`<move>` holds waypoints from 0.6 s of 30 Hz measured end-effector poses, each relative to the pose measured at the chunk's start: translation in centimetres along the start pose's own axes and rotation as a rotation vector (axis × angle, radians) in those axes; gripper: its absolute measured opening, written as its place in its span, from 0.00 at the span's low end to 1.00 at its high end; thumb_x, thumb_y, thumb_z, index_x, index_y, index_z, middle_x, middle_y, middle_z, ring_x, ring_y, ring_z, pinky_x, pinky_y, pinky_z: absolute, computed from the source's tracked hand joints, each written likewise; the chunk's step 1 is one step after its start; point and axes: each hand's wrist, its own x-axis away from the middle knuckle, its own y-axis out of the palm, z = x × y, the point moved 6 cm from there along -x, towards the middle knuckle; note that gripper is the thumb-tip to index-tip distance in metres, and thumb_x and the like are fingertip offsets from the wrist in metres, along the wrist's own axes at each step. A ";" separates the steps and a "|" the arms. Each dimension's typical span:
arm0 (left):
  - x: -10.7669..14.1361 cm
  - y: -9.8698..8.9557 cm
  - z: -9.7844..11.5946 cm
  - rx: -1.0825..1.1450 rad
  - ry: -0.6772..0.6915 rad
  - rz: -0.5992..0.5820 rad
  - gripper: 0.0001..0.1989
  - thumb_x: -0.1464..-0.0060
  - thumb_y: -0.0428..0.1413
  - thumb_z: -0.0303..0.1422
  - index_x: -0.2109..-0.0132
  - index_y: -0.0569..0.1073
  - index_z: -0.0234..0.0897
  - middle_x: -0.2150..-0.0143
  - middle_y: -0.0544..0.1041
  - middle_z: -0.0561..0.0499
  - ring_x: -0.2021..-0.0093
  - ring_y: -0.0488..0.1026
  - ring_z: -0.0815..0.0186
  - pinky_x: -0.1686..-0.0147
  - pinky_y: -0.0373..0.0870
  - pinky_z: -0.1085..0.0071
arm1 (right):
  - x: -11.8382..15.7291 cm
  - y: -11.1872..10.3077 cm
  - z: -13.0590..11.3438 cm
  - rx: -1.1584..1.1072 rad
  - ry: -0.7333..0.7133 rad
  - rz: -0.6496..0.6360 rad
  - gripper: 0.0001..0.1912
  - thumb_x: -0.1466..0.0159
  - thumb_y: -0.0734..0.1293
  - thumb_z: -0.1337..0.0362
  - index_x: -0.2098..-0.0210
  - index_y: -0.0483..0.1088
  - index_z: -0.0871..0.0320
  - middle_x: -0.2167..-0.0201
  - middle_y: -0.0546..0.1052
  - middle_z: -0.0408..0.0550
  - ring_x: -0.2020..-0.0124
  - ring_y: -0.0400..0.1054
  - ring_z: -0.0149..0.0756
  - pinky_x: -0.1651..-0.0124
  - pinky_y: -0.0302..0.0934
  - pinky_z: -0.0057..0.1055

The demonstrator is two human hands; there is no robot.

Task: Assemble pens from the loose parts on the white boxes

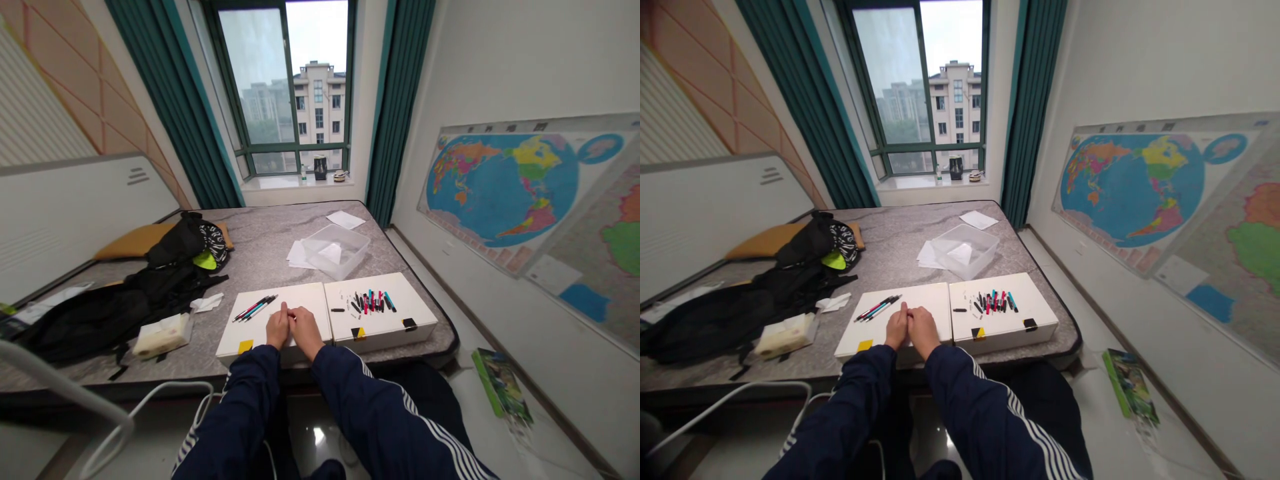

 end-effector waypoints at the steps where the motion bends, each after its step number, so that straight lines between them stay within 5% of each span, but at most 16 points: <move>1: 0.1 0.0 0.1 -0.011 0.005 -0.006 0.28 0.38 0.39 0.47 0.79 0.69 0.40 0.78 0.73 0.46 0.73 0.69 0.61 0.71 0.54 0.69 | 0.0 -0.2 0.2 0.002 -0.003 0.001 0.11 0.37 0.61 0.72 0.64 0.76 0.58 0.68 0.75 0.50 0.65 0.68 0.39 0.57 0.61 0.33; 6: 0.3 -0.2 0.6 -0.046 -0.011 0.020 0.31 0.37 0.36 0.48 0.82 0.64 0.40 0.82 0.68 0.48 0.76 0.65 0.63 0.72 0.52 0.69 | 0.8 -3.7 2.1 -0.026 0.000 0.091 0.08 0.38 0.62 0.71 0.66 0.74 0.60 0.68 0.74 0.50 0.66 0.67 0.37 0.59 0.60 0.32; 14: -0.2 -0.9 -0.3 0.138 -0.044 0.122 0.30 0.37 0.35 0.50 0.83 0.59 0.40 0.84 0.63 0.54 0.78 0.63 0.66 0.72 0.56 0.70 | 2.2 -15.9 9.4 0.200 0.065 0.289 0.09 0.39 0.62 0.67 0.69 0.74 0.61 0.71 0.76 0.50 0.69 0.68 0.37 0.62 0.61 0.32; 18: -0.1 -1.2 -0.2 0.173 -0.029 0.144 0.30 0.37 0.36 0.49 0.82 0.60 0.40 0.84 0.63 0.54 0.78 0.63 0.66 0.71 0.57 0.70 | 1.5 -19.3 12.4 0.382 0.092 0.259 0.09 0.39 0.62 0.68 0.69 0.75 0.60 0.68 0.77 0.51 0.66 0.68 0.39 0.57 0.59 0.33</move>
